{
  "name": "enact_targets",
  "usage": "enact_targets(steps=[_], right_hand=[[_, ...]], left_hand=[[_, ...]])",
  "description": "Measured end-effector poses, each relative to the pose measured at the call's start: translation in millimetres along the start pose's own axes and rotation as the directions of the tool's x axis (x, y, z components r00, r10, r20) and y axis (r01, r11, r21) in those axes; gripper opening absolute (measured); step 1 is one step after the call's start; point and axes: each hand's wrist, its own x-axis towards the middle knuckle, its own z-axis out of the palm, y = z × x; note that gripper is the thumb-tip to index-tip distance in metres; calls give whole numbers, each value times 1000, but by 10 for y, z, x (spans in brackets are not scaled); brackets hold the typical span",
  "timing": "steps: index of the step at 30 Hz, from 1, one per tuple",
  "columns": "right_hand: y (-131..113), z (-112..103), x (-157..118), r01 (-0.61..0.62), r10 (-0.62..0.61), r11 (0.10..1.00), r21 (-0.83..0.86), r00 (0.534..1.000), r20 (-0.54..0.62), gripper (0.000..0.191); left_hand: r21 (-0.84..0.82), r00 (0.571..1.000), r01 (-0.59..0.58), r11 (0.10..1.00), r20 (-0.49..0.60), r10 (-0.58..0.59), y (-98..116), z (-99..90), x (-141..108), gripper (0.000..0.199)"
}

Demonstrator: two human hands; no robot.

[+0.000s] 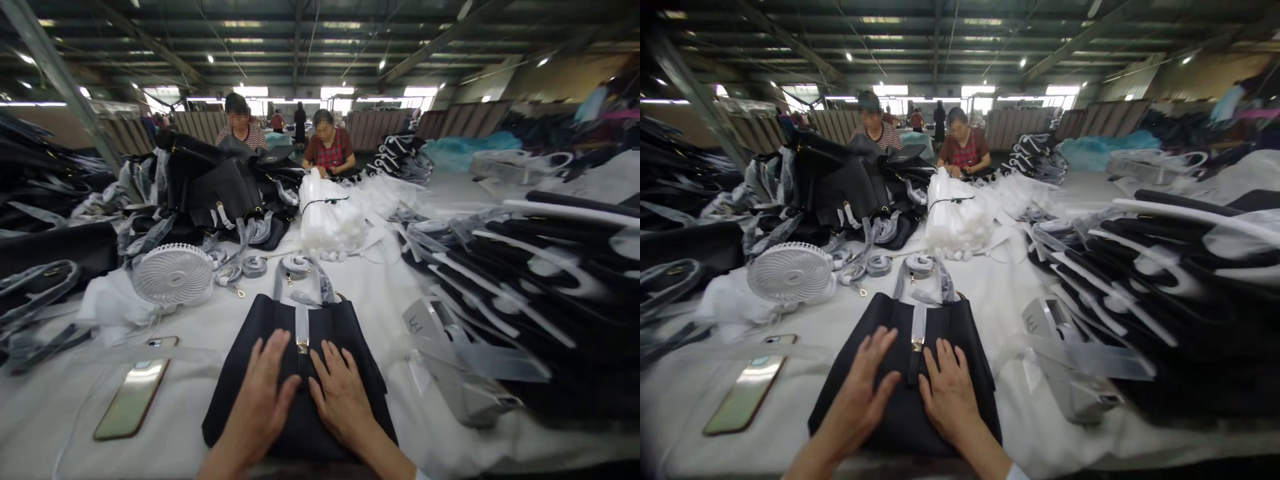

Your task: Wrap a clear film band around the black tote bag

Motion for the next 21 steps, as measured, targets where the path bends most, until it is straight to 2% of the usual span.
enact_targets(steps=[1,3,6,10,13,15,17,19,21], right_hand=[[9,9,-3,18,-18,1000,-12,1000,-19,50],[33,32,-5,68,-70,997,-28,996,-49,52],[66,69,-10,108,-108,994,-2,991,-74,53],[110,108,-62,160,-149,981,106,983,-104,51],[198,97,-102,180,-134,966,184,962,-236,49],[298,58,-103,119,-32,969,216,928,-371,45],[420,8,-80,-13,112,979,202,865,-489,38],[540,-19,-44,-131,189,981,144,817,-545,39],[640,-2,-7,-176,189,981,76,816,-547,43]], left_hand=[[119,988,-106,987,127,91,13,239,29,59],[257,940,-233,938,307,149,-58,569,73,65],[402,904,-309,862,405,135,-262,755,68,72],[508,909,-361,782,379,174,-406,800,-6,76],[579,895,-440,686,342,286,-440,855,-21,78],[628,863,-500,596,309,399,-494,901,-15,83],[665,818,-544,512,282,502,-593,945,-13,86],[681,780,-576,452,291,554,-714,976,-14,86],[662,752,-621,420,351,558,-784,986,13,82]])
